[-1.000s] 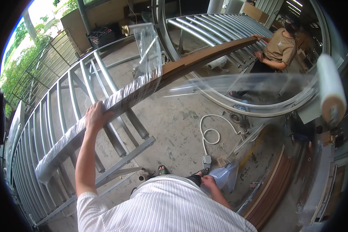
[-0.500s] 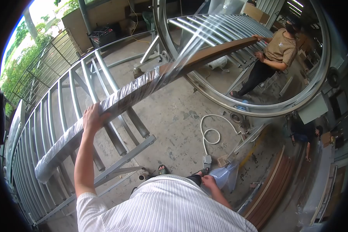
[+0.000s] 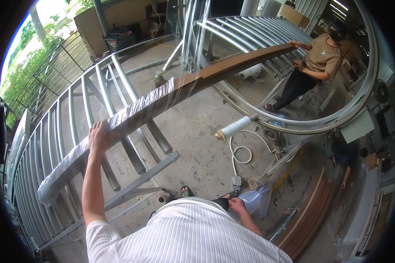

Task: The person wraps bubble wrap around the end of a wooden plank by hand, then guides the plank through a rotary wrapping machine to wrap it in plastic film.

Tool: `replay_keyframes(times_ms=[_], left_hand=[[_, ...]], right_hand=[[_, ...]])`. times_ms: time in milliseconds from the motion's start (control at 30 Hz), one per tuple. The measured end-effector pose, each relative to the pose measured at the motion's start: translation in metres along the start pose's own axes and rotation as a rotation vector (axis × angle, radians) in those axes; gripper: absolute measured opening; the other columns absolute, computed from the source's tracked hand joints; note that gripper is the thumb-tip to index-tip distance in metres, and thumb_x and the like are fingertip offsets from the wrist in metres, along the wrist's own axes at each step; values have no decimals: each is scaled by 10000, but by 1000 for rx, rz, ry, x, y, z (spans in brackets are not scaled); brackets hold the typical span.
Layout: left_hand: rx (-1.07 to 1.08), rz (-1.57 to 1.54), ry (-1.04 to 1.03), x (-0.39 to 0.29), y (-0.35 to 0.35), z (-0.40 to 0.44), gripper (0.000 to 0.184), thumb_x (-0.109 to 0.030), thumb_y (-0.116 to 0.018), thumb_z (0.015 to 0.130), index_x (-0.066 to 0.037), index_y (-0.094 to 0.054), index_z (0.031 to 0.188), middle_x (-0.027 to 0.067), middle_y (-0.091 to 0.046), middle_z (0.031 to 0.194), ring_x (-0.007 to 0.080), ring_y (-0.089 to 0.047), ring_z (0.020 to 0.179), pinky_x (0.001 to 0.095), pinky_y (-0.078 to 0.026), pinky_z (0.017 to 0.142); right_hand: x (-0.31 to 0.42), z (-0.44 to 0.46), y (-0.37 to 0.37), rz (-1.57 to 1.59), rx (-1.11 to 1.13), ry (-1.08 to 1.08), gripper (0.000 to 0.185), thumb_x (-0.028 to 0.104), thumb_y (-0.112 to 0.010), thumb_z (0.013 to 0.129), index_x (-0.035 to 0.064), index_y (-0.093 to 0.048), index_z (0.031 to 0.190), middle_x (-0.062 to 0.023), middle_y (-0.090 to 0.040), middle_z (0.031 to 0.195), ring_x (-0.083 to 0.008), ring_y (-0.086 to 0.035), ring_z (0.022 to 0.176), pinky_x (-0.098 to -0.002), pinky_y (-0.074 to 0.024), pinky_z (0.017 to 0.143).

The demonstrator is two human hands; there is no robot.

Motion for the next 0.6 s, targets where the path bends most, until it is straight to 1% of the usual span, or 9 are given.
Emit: replay_keyframes(times_ms=[167,233,333,467,533,600], left_hand=[[10,1,1,2,-2,0,693,-517,-803,777,-56,-604,1256,145,-677,1176,351,-611,1138,458,-451,979],[-17,35,-28,3,-3,-1,763,-602,-777,769,-87,-594,1303,119,-678,1147,312,-619,1109,435,-454,965],[-4,49,-15,8,-9,0,758,-603,-776,769,-89,-596,1297,117,-676,1147,313,-619,1108,435,-454,963],[10,48,-8,2,-4,1,758,-605,-775,769,-87,-598,1294,114,-677,1149,312,-618,1108,434,-452,964],[9,0,3,-1,0,1,698,-508,-811,768,-53,-609,1257,151,-681,1166,355,-617,1129,464,-451,974],[6,-5,2,-3,2,1,699,-510,-813,764,-52,-611,1253,151,-682,1167,356,-617,1129,465,-451,976]], right_hand=[[-18,13,1,2,9,-7,299,251,-754,928,10,-737,1103,-99,-759,882,-163,-711,675,-325,-571,620],[-19,14,1,1,13,-2,308,257,-758,925,14,-735,1114,-99,-762,888,-167,-713,669,-326,-574,620],[-2,1,3,-45,-19,-23,306,258,-761,922,21,-736,1113,-91,-762,884,-166,-713,672,-324,-573,621],[-7,9,4,-25,-5,-16,312,261,-764,920,21,-734,1117,-86,-763,887,-165,-715,685,-326,-572,625],[5,-1,4,-32,-12,-19,307,259,-760,923,19,-733,1112,-83,-761,887,-164,-717,701,-326,-570,628],[13,-7,5,-36,-15,-26,307,258,-760,922,16,-732,1109,-83,-760,886,-164,-716,705,-326,-570,630]])
Point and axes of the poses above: each hand's wrist, its own z-axis towards the middle knuckle, its own y-axis out of the back of the hand, x = y × z, the point moved 3 cm from there along z, towards the middle knuckle
